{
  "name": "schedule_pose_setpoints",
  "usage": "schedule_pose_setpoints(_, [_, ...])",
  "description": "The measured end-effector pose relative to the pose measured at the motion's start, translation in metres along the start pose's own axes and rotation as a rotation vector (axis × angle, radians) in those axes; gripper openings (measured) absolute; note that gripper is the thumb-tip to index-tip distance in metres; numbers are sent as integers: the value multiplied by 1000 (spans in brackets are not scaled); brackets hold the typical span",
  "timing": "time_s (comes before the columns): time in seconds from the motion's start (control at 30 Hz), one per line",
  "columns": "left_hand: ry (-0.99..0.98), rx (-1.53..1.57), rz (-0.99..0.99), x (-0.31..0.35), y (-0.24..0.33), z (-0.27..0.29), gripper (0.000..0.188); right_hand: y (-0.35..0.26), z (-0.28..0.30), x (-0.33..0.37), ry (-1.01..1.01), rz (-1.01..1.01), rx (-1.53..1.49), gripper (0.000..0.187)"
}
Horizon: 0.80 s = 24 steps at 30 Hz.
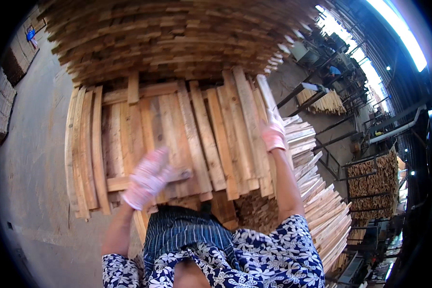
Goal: The person picks up bundles of thin wooden planks from a pile and arranges them into a neat stack on a wooden pallet. The person wears pink gloves and repeatedly lifts, aligns, and places the wood pieces to build a uniform pile.
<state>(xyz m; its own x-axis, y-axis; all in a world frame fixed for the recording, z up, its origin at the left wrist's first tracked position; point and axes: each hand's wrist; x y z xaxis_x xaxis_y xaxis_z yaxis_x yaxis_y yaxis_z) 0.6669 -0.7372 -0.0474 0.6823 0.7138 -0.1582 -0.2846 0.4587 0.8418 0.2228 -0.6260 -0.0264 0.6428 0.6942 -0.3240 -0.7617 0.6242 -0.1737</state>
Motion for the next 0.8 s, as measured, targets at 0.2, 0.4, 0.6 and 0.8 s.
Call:
schedule_pose_setpoints(0.2, [-319,-374,-67,-101,78,-187,85,211,-44,3,-422,-452,-292,59])
schedule_pose_setpoints(0.4, [-143,-637,370,-162,108,-318,125,217,-93,-6,-626,-36,-569,59])
schedule_pose_setpoints(0.6, [-90,-435,419,-173,97,-319,115,169,-2,13,-760,-456,-1128,129])
schedule_pose_setpoints(0.8, [232,121,456,-159,74,-285,82,135,-14,23,-840,-506,-1497,121])
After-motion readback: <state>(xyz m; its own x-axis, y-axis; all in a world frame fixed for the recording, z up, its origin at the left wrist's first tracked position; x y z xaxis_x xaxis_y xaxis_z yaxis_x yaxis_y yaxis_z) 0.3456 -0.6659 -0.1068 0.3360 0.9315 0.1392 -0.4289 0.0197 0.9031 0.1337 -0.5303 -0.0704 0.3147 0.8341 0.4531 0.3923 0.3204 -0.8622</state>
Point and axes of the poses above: each hand's wrist, its own x-axis away from the middle knuckle, its own z-axis out of the back of the hand, y = z × x
